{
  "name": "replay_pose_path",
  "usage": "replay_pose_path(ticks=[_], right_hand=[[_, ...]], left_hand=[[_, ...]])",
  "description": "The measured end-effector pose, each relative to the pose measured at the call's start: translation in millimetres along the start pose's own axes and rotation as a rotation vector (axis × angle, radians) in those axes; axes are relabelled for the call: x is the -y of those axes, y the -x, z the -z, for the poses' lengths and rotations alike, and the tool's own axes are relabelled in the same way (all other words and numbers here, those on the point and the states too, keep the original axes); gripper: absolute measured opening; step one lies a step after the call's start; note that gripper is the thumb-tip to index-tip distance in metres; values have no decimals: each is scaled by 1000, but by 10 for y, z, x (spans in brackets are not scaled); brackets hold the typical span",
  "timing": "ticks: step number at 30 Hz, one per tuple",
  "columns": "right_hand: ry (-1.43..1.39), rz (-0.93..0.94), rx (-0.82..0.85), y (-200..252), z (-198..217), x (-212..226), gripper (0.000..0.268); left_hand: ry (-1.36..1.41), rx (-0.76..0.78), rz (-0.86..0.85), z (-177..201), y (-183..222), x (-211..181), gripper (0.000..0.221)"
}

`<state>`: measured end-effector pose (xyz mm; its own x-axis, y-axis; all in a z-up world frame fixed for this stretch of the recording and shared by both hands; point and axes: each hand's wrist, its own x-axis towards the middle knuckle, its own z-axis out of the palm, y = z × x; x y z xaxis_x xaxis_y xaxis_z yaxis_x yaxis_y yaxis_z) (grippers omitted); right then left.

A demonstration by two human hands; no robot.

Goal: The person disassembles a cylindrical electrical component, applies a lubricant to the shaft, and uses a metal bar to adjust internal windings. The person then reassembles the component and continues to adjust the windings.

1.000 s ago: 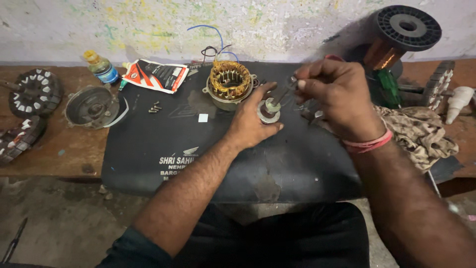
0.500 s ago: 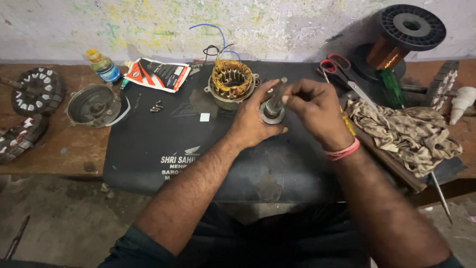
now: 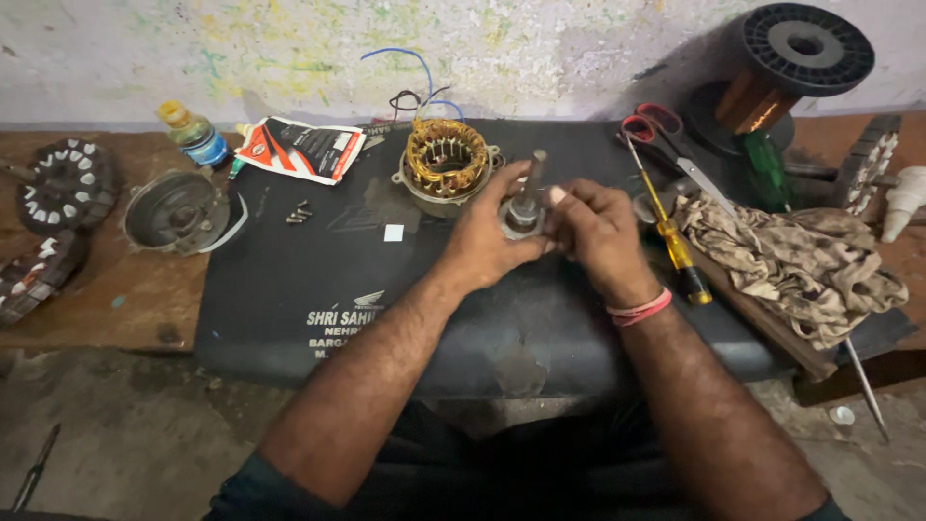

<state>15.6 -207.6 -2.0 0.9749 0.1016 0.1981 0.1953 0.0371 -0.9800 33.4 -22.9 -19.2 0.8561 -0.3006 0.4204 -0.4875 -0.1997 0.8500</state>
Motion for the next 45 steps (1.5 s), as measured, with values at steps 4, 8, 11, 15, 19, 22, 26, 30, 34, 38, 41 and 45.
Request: replay_pose_path(ticks=[4, 8, 11, 15, 19, 22, 26, 30, 34, 38, 41, 45], right_hand=[[-45, -100, -3, -51, 0, -26, 24], [-50, -113, 36, -116, 15, -66, 29], [-84, -91, 63, -140, 25, -118, 33], [-20, -37, 20, -170, 19, -179, 31], [-175, 0, 26, -197, 4, -242, 31], [-86, 9, 27, -224, -25, -274, 30], [-89, -6, 34, -238, -38, -267, 22], [-138, -40, 41, -243, -38, -253, 21], [-132, -63, 29, -266, -31, -263, 20], [-134, -64, 37, -289, -41, -284, 23], [-154, -104, 42, -298, -21, -275, 23], [-227, -192, 69, -326, -16, -237, 22]], left_hand=[[-95, 9, 21, 12, 4, 4, 92], [-117, -2, -20, 58, 48, -92, 91], [-83, -30, -124, 126, 136, -162, 89], [-79, -108, -164, 174, 183, -209, 80], [-213, -127, -218, 171, 175, -210, 63], [-223, -120, -195, 171, 178, -216, 59], [-239, -139, -234, 180, 184, -246, 65], [-236, -119, -181, 188, 177, -280, 57], [-211, -112, -156, 179, 167, -308, 53], [-236, -126, -184, 184, 176, -313, 52], [-221, -125, -170, 174, 176, -313, 52], [-216, -114, -147, 176, 184, -318, 50]])
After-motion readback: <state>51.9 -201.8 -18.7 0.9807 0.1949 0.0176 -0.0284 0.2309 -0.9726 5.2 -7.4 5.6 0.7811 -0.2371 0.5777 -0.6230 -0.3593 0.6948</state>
